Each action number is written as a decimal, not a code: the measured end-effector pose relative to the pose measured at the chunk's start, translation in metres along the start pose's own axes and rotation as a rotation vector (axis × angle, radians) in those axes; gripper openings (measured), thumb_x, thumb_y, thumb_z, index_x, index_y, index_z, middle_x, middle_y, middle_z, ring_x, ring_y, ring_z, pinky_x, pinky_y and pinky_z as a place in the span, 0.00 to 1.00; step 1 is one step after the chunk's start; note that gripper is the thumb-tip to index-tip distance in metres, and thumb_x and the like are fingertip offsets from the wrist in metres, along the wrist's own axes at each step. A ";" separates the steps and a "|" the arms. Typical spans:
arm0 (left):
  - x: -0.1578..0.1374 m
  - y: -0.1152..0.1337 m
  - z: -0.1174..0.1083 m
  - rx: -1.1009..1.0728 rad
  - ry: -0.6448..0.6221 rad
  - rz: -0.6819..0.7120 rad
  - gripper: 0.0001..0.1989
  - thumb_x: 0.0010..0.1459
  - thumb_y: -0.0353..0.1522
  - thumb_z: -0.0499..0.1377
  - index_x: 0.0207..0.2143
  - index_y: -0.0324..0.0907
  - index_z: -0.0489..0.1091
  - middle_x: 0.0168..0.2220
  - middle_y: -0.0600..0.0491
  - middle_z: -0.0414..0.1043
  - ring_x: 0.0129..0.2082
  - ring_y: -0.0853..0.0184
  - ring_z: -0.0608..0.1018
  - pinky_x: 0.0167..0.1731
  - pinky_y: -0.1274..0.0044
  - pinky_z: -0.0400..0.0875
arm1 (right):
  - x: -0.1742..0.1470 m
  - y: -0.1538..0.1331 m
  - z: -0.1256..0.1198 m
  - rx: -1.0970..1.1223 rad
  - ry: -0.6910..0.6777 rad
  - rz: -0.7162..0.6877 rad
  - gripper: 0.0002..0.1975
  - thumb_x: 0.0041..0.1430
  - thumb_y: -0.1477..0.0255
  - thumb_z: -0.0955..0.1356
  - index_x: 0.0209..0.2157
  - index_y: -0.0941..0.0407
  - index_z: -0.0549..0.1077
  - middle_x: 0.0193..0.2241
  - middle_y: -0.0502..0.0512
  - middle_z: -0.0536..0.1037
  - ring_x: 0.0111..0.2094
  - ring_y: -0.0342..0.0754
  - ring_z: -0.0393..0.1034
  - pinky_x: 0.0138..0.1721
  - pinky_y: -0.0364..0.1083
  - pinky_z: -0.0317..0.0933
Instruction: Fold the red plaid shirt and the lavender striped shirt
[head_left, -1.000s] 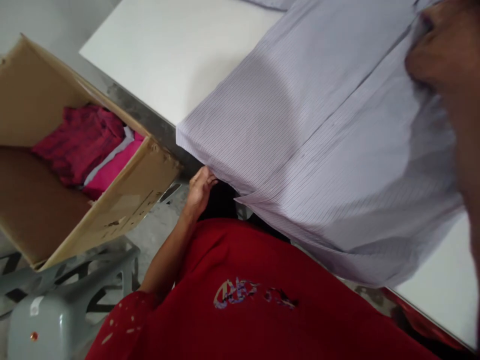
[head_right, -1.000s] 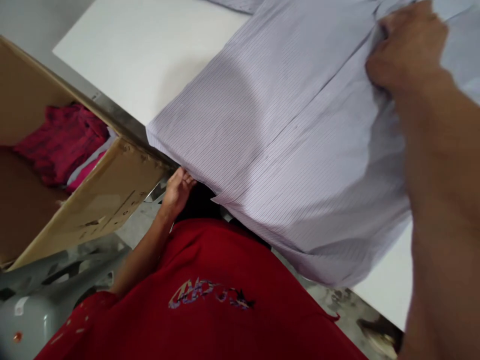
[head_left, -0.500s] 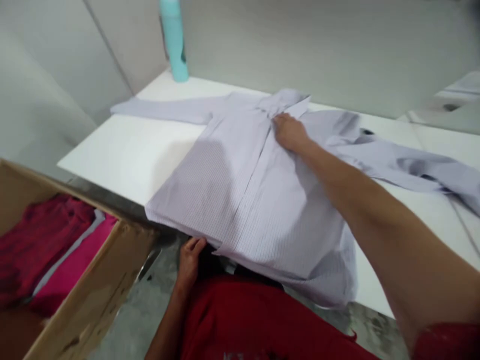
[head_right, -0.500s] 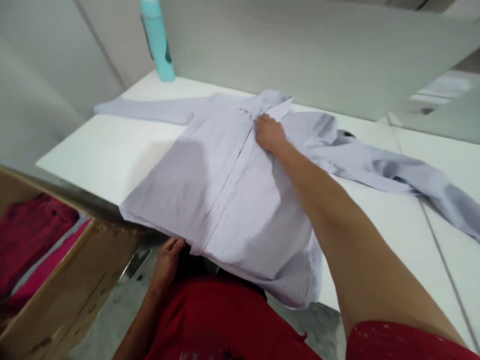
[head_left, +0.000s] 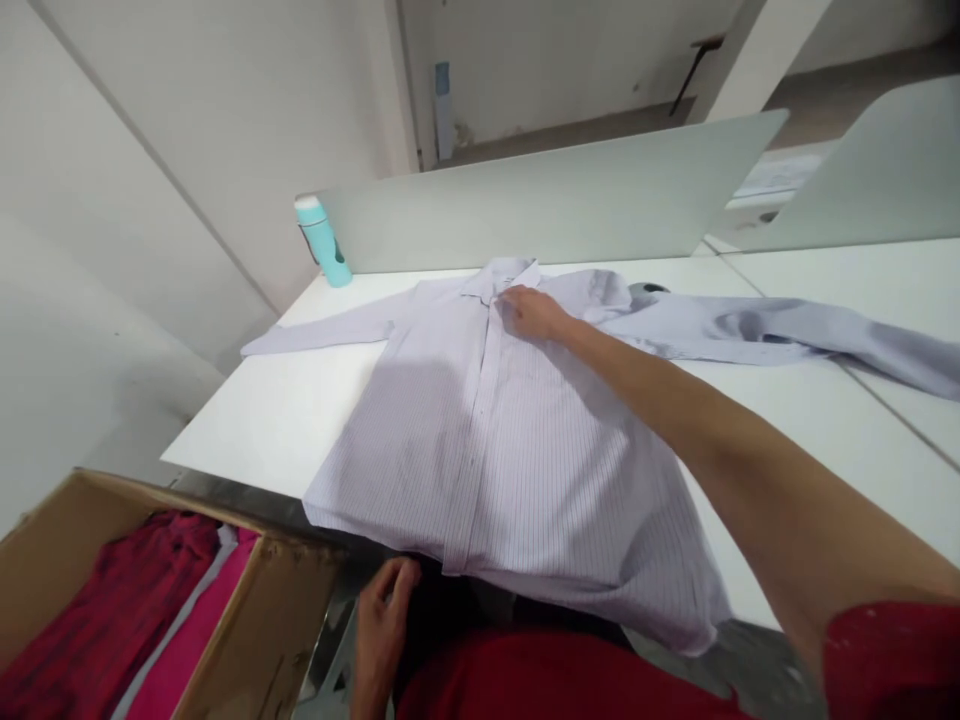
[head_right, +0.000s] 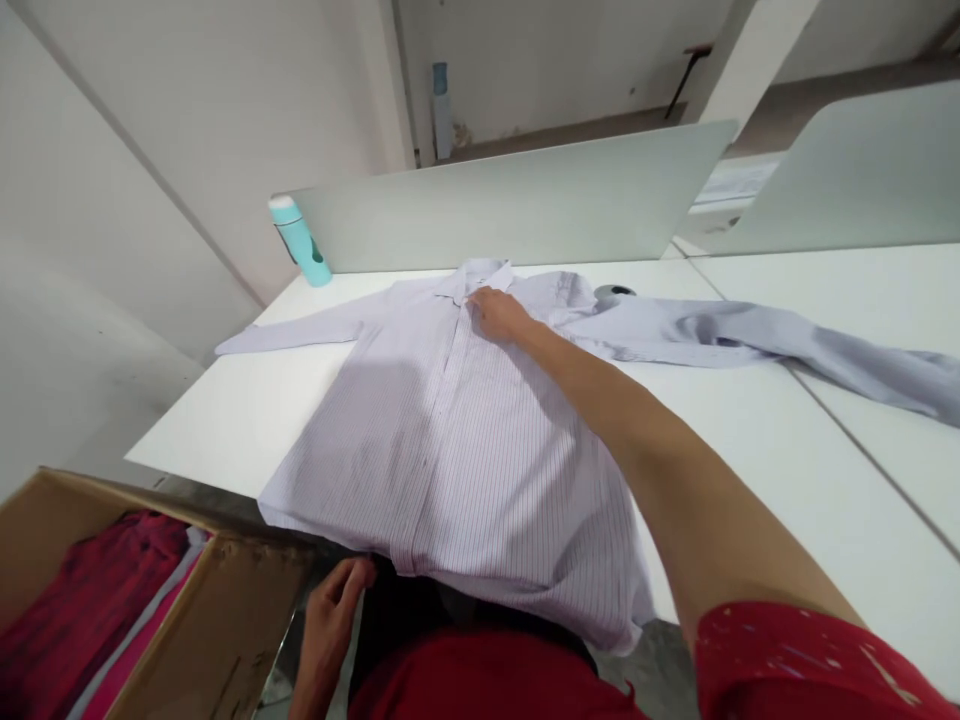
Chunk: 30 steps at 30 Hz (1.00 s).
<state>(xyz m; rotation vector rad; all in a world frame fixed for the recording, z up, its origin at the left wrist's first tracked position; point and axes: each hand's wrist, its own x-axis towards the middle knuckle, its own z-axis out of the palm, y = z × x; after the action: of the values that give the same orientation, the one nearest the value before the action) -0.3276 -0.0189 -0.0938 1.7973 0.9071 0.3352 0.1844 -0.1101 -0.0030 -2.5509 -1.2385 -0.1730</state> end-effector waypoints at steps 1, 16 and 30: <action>-0.003 0.005 -0.008 0.057 0.037 0.037 0.26 0.57 0.58 0.60 0.27 0.47 0.78 0.29 0.50 0.79 0.34 0.56 0.80 0.37 0.71 0.74 | -0.007 0.007 -0.006 0.020 0.042 0.011 0.29 0.63 0.73 0.60 0.64 0.59 0.71 0.65 0.66 0.71 0.63 0.63 0.67 0.65 0.63 0.61; 0.185 0.200 0.066 0.394 -0.314 0.902 0.24 0.67 0.44 0.59 0.59 0.44 0.74 0.69 0.40 0.68 0.72 0.47 0.65 0.72 0.56 0.52 | -0.195 0.055 -0.042 0.096 0.214 -0.064 0.26 0.68 0.61 0.62 0.63 0.53 0.73 0.67 0.62 0.70 0.66 0.66 0.67 0.65 0.68 0.64; 0.271 0.213 0.130 0.804 -0.276 0.840 0.31 0.70 0.47 0.48 0.68 0.44 0.66 0.73 0.38 0.60 0.74 0.47 0.61 0.71 0.50 0.52 | -0.231 0.031 -0.026 0.193 0.158 -0.117 0.27 0.76 0.55 0.60 0.67 0.51 0.72 0.67 0.62 0.70 0.68 0.62 0.64 0.64 0.65 0.65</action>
<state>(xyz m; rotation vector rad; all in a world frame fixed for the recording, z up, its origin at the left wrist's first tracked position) 0.0241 0.0509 -0.0082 2.8466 0.0034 0.2357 0.0655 -0.3091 -0.0400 -2.2571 -1.2774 -0.2621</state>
